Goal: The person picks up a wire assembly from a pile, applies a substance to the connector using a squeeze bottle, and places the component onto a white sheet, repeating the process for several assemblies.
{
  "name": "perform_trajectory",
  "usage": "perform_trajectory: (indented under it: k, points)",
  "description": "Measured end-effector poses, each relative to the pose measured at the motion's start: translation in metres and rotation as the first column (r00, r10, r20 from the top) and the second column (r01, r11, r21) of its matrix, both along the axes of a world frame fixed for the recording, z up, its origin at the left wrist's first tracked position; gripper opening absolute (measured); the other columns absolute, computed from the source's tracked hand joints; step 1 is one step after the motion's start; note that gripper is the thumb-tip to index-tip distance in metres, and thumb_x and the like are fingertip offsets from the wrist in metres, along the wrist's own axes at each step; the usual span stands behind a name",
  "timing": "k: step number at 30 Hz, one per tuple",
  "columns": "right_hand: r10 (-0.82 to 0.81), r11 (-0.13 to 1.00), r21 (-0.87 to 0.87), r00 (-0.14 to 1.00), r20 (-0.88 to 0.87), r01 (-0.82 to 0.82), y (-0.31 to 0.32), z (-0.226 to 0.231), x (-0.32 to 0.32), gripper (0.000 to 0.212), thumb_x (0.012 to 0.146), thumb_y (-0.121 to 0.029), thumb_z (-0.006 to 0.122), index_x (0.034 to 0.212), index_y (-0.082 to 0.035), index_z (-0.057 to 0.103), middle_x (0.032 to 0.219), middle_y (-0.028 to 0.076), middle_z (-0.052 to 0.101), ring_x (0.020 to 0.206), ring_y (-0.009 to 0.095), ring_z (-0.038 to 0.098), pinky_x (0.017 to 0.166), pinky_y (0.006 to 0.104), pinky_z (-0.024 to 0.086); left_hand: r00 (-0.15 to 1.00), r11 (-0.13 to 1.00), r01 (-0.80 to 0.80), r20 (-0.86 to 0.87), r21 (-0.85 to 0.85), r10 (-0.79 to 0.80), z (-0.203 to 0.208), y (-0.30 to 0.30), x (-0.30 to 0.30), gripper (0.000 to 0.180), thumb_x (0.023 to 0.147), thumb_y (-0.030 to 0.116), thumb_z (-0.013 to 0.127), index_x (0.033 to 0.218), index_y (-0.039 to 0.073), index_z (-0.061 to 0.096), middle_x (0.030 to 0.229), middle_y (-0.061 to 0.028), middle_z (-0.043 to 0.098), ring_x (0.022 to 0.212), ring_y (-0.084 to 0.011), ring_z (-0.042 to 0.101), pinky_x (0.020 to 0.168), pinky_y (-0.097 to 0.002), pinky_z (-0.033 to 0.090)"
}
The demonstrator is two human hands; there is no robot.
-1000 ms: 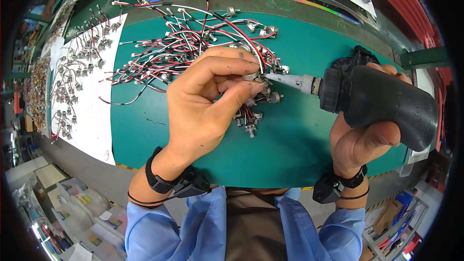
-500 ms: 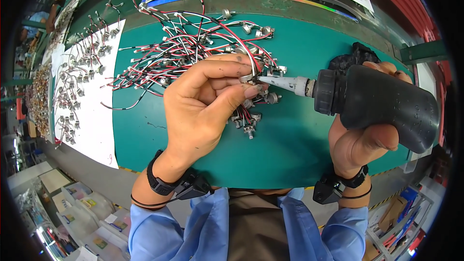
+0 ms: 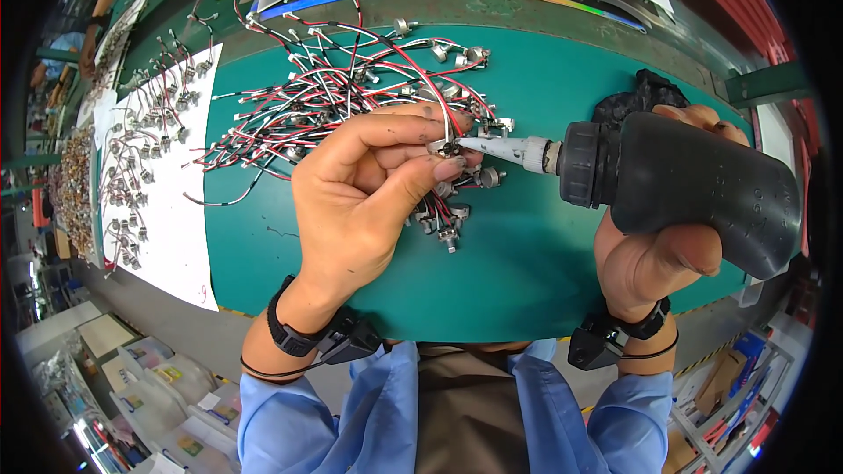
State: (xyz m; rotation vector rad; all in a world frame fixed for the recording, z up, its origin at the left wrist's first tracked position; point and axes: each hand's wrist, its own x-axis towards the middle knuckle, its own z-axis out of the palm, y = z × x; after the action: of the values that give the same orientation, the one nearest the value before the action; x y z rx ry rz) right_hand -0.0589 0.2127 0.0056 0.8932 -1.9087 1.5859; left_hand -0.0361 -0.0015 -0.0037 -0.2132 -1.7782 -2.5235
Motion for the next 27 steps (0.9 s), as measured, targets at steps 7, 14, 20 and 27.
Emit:
perform_trajectory:
  k: [7,14,20,27]
  points:
    - [0.104,0.989,0.096,0.993,0.047,-0.108,0.0064,0.0068,-0.0005,0.077,0.067,-0.053,0.058,0.120,-0.004,0.030,0.112,0.012,0.041,0.104,0.024,0.045,0.091,0.0353,0.035,1.000,1.000,-0.005,0.009,-0.024,0.005,0.0011,-0.0004,0.0006,0.018,0.074,-0.015,0.045,0.090,-0.010,0.049,0.102,-0.0180,0.050,0.086,-0.0259,0.057,0.075,-0.0326,0.051]
    - [0.048,0.998,0.033,0.996,0.073,-0.050,0.0017,0.0048,0.0019,0.076,0.067,-0.052,0.058,0.119,-0.005,0.031,0.112,0.011,0.041,0.104,0.024,0.044,0.091,0.0356,0.035,1.000,1.000,0.012,0.014,-0.008,-0.012,0.0022,-0.0006,0.0000,0.018,0.074,-0.015,0.044,0.091,-0.010,0.049,0.100,-0.0188,0.051,0.086,-0.0260,0.057,0.075,-0.0323,0.051]
    - [0.060,0.998,0.030,0.998,0.016,-0.061,0.0016,0.0038,-0.0008,0.075,0.066,-0.053,0.058,0.118,-0.005,0.033,0.111,0.010,0.041,0.104,0.024,0.044,0.091,0.0354,0.034,1.000,1.000,0.018,0.001,0.019,-0.018,0.0023,-0.0008,-0.0012,0.018,0.074,-0.015,0.045,0.090,-0.010,0.048,0.099,-0.0200,0.052,0.086,-0.0263,0.057,0.076,-0.0326,0.050]
    - [0.061,0.995,0.076,0.998,-0.019,-0.059,0.0041,0.0042,-0.0050,0.075,0.067,-0.055,0.057,0.117,-0.004,0.035,0.110,0.009,0.041,0.103,0.023,0.044,0.090,0.0343,0.035,0.999,0.998,0.047,-0.004,0.032,-0.047,0.0036,-0.0015,-0.0013,0.017,0.075,-0.014,0.044,0.091,-0.010,0.048,0.099,-0.0214,0.053,0.087,-0.0267,0.057,0.076,-0.0328,0.050]
